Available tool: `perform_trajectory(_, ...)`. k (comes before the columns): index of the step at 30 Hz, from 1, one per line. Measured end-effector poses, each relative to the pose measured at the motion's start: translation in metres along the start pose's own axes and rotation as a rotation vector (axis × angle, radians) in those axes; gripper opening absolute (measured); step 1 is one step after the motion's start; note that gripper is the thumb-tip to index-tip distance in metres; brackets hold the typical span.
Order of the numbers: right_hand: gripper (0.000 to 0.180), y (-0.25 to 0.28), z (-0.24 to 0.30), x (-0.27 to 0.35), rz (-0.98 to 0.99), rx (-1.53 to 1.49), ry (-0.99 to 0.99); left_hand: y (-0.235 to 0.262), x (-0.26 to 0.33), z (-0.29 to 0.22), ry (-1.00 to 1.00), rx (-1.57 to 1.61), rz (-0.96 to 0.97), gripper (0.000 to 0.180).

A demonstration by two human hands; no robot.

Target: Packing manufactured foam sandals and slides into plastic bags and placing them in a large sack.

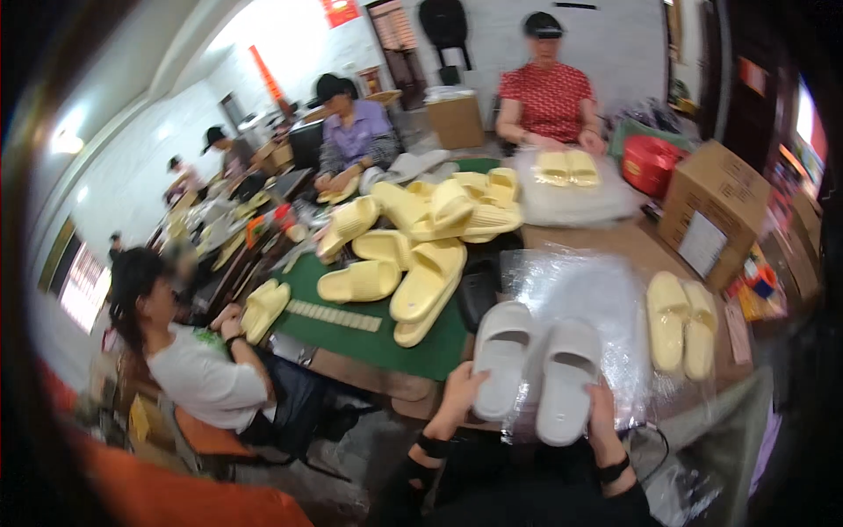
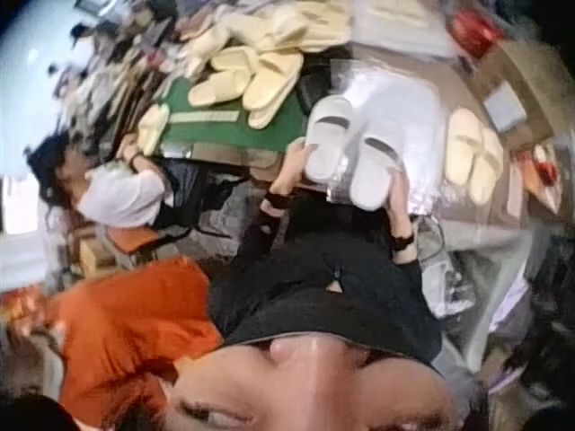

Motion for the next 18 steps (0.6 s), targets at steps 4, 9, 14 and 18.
perform_trajectory(4,0.057,0.048,0.021,-0.009,-0.261,0.119,0.151,-0.068,0.017,-0.027,-0.116,0.219,0.169,0.027)
perform_trajectory(9,0.051,0.081,0.052,-0.034,-0.231,0.383,0.249,-0.122,0.009,-0.021,-0.085,0.261,0.27,0.03)
perform_trajectory(14,0.049,0.088,0.057,-0.048,-0.19,0.962,0.301,-0.124,-0.011,0.012,0.032,-0.346,0.486,0.039)
perform_trajectory(18,0.039,0.044,0.083,-0.034,-0.288,1.287,0.196,-0.115,0.005,0.014,-0.395,-0.884,0.517,0.04)
Point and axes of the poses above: each hand's wrist, its own x-axis away from the middle knuckle, its own y-axis out of the back of the hand, z = x × y, the point moved 3 cm from there along -x, towards the middle knuckle, and after that the axes turned 9 degrees about z, right-handed, at the moved point
